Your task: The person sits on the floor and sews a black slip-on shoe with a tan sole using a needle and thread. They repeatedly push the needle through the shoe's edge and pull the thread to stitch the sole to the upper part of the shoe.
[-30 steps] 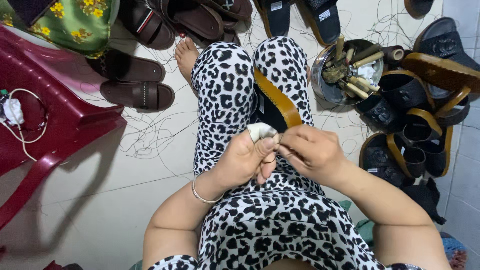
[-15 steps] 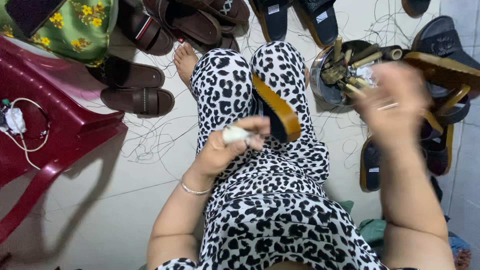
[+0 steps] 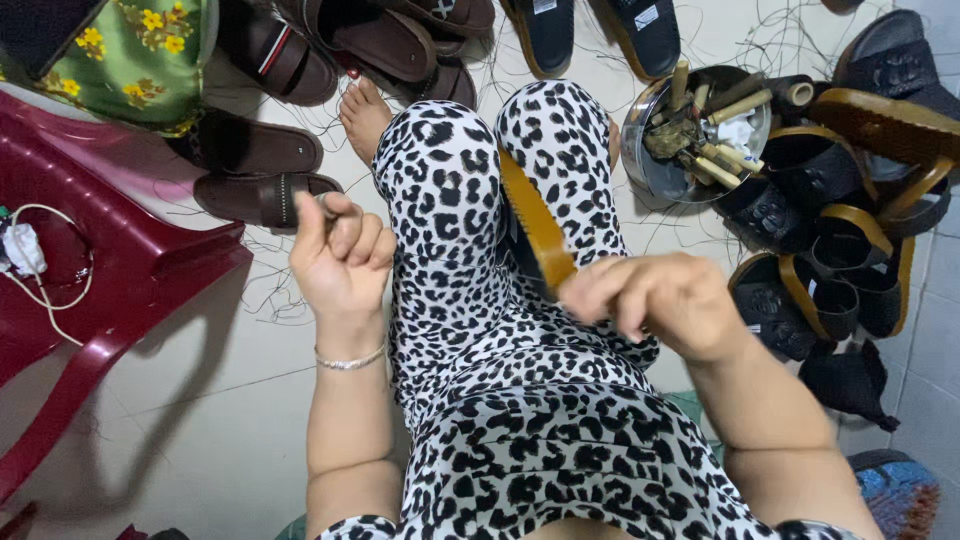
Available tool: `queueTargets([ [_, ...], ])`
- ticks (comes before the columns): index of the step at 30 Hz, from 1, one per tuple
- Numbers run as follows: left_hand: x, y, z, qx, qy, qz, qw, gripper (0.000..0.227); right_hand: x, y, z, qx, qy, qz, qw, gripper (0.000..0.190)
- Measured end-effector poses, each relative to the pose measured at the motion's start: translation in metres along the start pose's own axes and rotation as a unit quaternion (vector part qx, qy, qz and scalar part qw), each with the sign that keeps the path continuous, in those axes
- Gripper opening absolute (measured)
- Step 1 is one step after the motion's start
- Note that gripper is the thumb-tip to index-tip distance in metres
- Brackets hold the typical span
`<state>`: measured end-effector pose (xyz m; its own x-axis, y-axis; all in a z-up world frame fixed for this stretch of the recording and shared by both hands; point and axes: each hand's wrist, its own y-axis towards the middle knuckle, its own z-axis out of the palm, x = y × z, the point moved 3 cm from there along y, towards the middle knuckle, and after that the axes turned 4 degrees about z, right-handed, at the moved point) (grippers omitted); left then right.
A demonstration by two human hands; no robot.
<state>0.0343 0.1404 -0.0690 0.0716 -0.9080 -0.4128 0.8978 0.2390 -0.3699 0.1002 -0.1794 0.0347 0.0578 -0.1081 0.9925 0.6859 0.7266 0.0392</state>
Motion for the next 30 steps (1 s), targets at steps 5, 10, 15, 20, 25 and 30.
queueTargets([
  [5,0.027,0.012,-0.025,-0.012,0.011,-0.038,0.999,0.051,-0.069,-0.002,-0.035,-0.213,0.257,0.101,0.937,0.050],
  [10,0.069,-0.002,0.013,0.083,0.114,0.072,0.987,0.029,0.017,0.005,-0.040,-0.150,-0.030,0.129,0.980,0.046],
  [15,0.104,-0.050,0.120,0.370,0.559,0.164,0.723,0.036,0.076,0.026,-0.004,0.004,-0.160,-0.024,0.987,0.015],
  [20,-0.014,-0.018,0.030,-0.004,0.221,0.120,0.968,0.034,0.077,0.017,-0.039,0.053,-0.418,0.151,0.894,0.069],
  [25,-0.064,-0.016,-0.114,-0.176,0.777,0.115,0.593,0.026,0.043,-0.016,-0.044,0.187,-0.531,0.225,0.795,0.072],
  [30,-0.014,-0.019,-0.002,-0.058,0.858,0.286,0.423,0.033,0.040,-0.016,-0.040,0.204,-0.625,0.135,0.741,0.067],
])
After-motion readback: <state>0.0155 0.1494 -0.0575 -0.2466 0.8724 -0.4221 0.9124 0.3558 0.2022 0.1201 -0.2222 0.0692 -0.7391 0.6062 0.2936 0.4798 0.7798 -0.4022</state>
